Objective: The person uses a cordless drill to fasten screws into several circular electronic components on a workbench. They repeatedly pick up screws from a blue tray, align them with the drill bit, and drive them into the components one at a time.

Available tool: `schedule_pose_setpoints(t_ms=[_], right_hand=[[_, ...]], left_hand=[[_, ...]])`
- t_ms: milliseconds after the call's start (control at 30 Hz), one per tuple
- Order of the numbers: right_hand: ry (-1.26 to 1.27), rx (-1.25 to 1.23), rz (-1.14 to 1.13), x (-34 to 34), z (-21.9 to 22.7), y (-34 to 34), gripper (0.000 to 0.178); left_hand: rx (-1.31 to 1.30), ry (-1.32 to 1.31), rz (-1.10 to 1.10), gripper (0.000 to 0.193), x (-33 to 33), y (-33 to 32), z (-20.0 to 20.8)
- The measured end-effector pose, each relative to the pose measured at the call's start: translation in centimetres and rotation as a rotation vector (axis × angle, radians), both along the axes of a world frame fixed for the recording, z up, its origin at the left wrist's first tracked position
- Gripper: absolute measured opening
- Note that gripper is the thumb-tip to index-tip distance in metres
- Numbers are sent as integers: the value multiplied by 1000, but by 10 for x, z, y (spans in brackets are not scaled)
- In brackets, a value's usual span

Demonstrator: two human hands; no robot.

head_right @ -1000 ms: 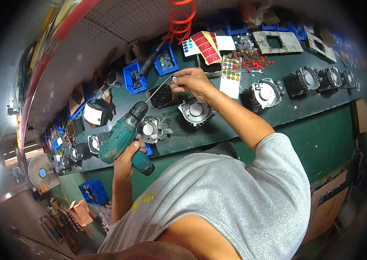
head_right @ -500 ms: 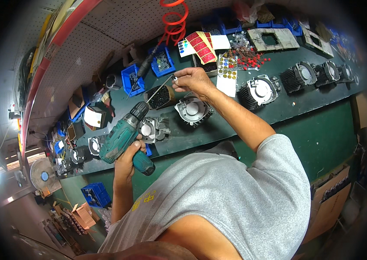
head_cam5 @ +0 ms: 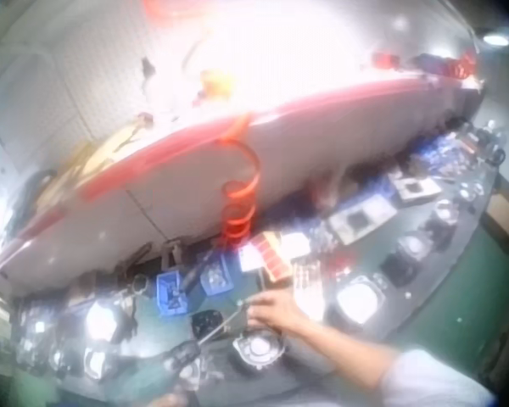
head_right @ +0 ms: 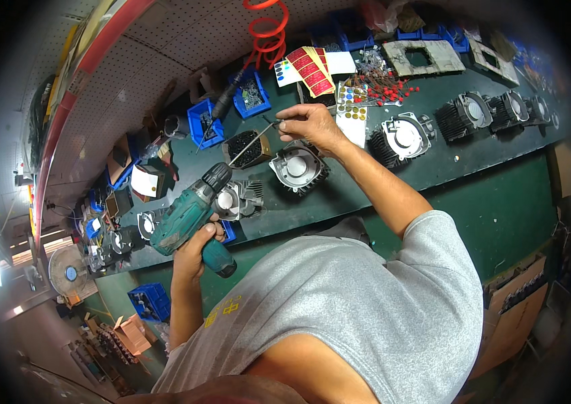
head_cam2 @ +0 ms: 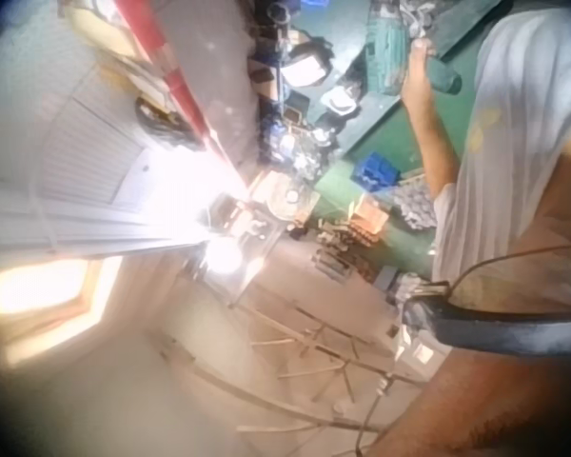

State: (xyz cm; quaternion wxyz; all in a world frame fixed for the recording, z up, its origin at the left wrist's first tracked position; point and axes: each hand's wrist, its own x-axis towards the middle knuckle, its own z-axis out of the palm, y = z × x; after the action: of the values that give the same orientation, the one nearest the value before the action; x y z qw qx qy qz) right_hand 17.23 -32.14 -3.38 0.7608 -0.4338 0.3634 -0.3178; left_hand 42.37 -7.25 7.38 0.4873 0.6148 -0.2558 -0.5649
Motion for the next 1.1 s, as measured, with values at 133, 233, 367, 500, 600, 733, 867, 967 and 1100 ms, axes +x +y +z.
schedule_pose_setpoints(t_ms=[133, 233, 367, 500, 600, 733, 867, 967, 1100], right_hand=[[-40, 136, -44, -4, -6, 2, 33], [-49, 152, -79, -4, -6, 7, 31], [-4, 149, -116, 0, -6, 14, 28], [-29, 173, -161, 2, -4, 19, 29], [-83, 248, -182, 2, -4, 23, 31], [-155, 352, -218, 4, -1, 32, 34], [-143, 397, -281, 7, -11, 55, 31], [-125, 466, -341, 8, -32, 72, 34], [-88, 519, -428, 13, -36, 87, 26]], left_hand=[[7, -17, -50, 27, 1, 0, 2], [3, -65, -83, 26, 1, 0, 0], [-8, -78, -106, 25, 0, -1, -3], [-10, -117, -97, 24, -2, -3, -3], [-26, -176, -126, 23, -1, -2, -4], [-49, -323, -170, 23, -3, 1, -6], [-118, -533, -295, 25, -3, 8, -8], [-118, -554, -341, 23, -10, 8, -3], [-210, -656, -357, 21, -14, 14, -18]])
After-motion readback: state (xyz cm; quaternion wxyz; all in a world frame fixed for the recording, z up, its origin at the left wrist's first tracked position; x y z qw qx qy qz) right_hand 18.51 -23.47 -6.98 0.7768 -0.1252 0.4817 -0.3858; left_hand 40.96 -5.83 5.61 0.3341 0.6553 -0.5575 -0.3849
